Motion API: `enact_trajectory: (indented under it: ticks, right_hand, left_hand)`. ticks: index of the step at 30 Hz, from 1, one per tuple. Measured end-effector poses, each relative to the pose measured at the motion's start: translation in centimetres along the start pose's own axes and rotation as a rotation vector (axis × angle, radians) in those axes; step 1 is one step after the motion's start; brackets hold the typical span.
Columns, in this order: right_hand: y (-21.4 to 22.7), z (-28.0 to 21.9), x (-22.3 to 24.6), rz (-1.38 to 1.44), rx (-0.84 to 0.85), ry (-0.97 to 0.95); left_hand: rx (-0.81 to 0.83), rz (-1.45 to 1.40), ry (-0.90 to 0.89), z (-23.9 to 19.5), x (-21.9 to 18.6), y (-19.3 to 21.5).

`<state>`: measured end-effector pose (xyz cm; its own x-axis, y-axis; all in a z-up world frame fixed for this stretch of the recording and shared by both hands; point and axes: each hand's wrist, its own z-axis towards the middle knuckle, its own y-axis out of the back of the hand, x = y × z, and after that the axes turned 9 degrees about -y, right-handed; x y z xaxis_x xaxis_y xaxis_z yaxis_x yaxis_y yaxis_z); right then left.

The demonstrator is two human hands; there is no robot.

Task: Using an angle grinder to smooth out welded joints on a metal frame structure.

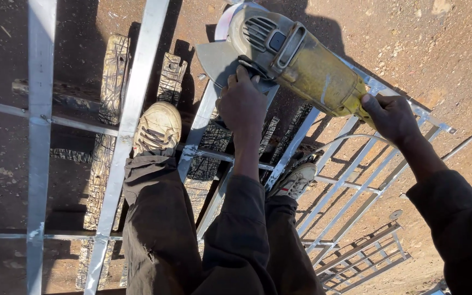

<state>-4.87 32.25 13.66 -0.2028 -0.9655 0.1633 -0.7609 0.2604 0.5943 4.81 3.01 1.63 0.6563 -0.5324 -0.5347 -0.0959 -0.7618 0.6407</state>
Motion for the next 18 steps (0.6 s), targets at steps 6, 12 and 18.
enact_trajectory:
  ticks: [6, 12, 18]
  right_hand:
    - [-0.3, -0.2, -1.5, 0.051, 0.069, -0.169]
    - [-1.4, 3.5, 2.9, 0.087, 0.244, -0.209]
    - [-7.1, 3.8, 10.2, 0.166, 0.293, -0.009]
  left_hand:
    - [-0.125, 0.243, -0.032, 0.0, -2.9, 1.1]
    - [0.669, 0.129, 0.001, 7.5, 0.7, 6.6]
    - [0.15, 0.225, -0.095, 8.6, 5.6, 12.6]
